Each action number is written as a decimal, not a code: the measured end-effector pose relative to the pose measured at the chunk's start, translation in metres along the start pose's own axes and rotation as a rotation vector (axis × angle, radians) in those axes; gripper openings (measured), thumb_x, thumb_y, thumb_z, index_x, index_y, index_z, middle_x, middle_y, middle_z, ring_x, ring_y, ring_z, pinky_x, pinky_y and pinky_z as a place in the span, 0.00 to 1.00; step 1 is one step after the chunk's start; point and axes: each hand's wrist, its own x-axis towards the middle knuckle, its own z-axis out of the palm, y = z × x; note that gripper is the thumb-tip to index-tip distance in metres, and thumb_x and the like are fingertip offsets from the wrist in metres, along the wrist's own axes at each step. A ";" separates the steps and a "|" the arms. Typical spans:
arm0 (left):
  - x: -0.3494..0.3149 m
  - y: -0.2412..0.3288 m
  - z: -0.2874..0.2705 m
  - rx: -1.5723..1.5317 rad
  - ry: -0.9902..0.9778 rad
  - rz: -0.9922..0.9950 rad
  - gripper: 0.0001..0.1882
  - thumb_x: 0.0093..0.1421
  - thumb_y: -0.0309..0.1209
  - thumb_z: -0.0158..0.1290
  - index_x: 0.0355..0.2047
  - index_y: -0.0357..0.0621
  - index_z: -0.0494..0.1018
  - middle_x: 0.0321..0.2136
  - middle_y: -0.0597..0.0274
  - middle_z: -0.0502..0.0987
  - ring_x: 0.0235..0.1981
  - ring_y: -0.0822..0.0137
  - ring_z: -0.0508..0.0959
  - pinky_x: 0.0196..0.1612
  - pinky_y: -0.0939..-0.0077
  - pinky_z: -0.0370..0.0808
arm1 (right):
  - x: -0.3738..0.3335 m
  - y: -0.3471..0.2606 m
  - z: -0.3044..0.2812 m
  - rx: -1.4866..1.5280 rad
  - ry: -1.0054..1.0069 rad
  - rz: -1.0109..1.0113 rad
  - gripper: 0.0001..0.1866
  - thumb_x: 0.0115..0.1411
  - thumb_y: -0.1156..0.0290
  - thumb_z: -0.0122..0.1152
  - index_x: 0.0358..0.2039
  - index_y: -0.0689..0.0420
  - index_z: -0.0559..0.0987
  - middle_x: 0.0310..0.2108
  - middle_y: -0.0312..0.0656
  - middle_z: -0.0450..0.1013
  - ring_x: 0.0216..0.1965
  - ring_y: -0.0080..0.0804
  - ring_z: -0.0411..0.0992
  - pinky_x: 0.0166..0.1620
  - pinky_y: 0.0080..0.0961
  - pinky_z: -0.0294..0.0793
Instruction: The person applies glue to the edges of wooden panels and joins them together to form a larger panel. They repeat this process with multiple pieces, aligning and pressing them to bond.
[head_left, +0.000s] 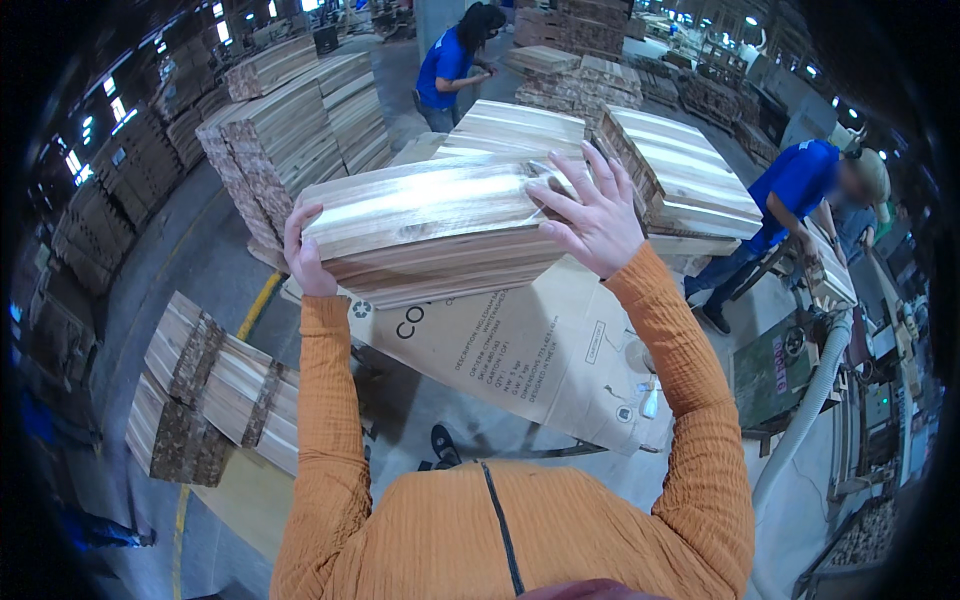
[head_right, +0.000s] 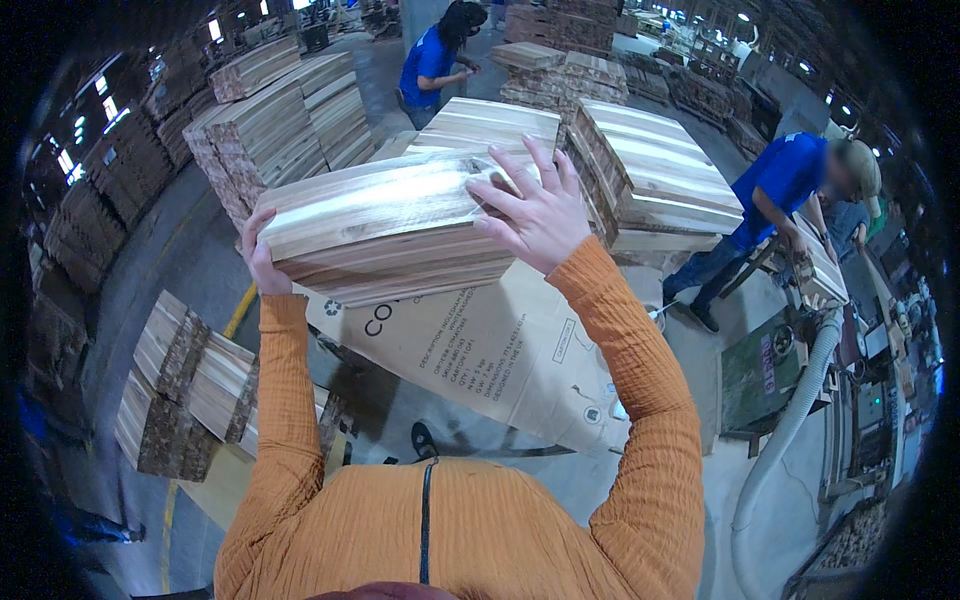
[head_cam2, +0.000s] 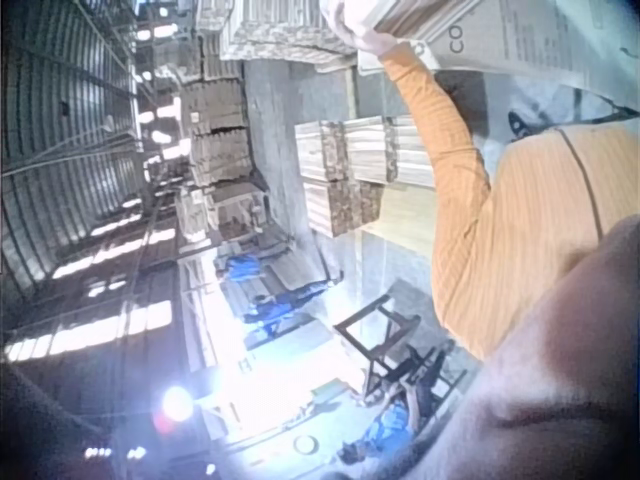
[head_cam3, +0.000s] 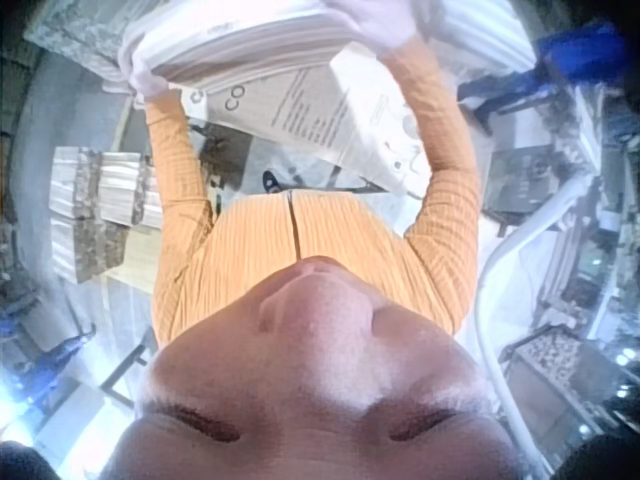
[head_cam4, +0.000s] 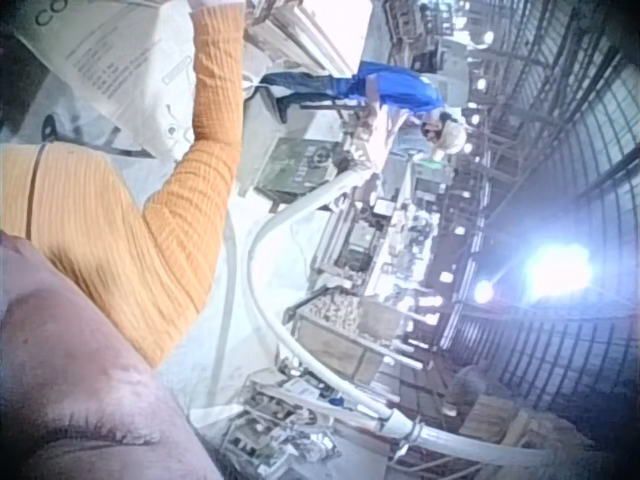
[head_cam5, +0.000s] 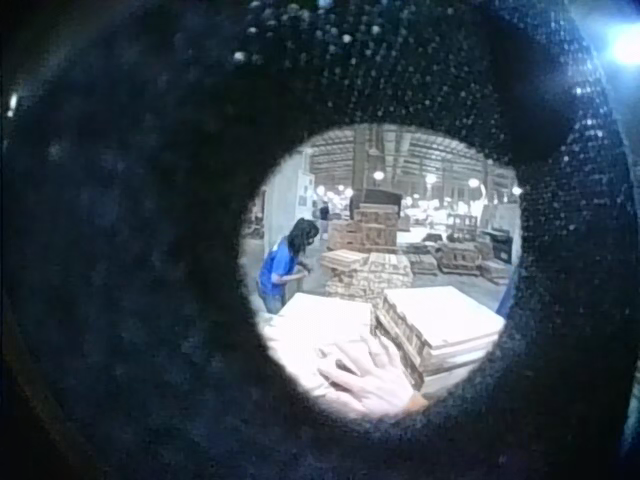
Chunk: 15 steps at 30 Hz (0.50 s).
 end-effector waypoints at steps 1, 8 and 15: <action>0.000 -0.002 -0.002 -0.003 -0.009 0.003 0.24 0.48 0.38 0.39 0.40 0.34 0.71 0.50 0.44 0.69 0.60 0.51 0.61 0.62 0.61 0.51 | 0.001 0.000 0.001 -0.015 -0.019 -0.005 0.23 0.60 0.42 0.42 0.52 0.33 0.73 0.62 0.36 0.56 0.65 0.45 0.45 0.64 0.50 0.38; -0.001 -0.002 -0.002 0.045 0.015 -0.033 0.25 0.48 0.38 0.39 0.40 0.34 0.72 0.49 0.44 0.70 0.60 0.51 0.61 0.63 0.60 0.50 | -0.003 0.002 0.001 0.054 0.016 0.034 0.23 0.59 0.43 0.45 0.52 0.33 0.74 0.63 0.35 0.55 0.65 0.46 0.44 0.63 0.53 0.37; 0.000 -0.001 -0.003 0.002 -0.023 -0.017 0.25 0.48 0.37 0.39 0.41 0.32 0.71 0.48 0.45 0.70 0.57 0.53 0.63 0.62 0.63 0.53 | 0.003 0.001 -0.001 0.004 0.024 0.020 0.22 0.58 0.43 0.47 0.49 0.34 0.76 0.62 0.35 0.58 0.65 0.46 0.44 0.63 0.53 0.39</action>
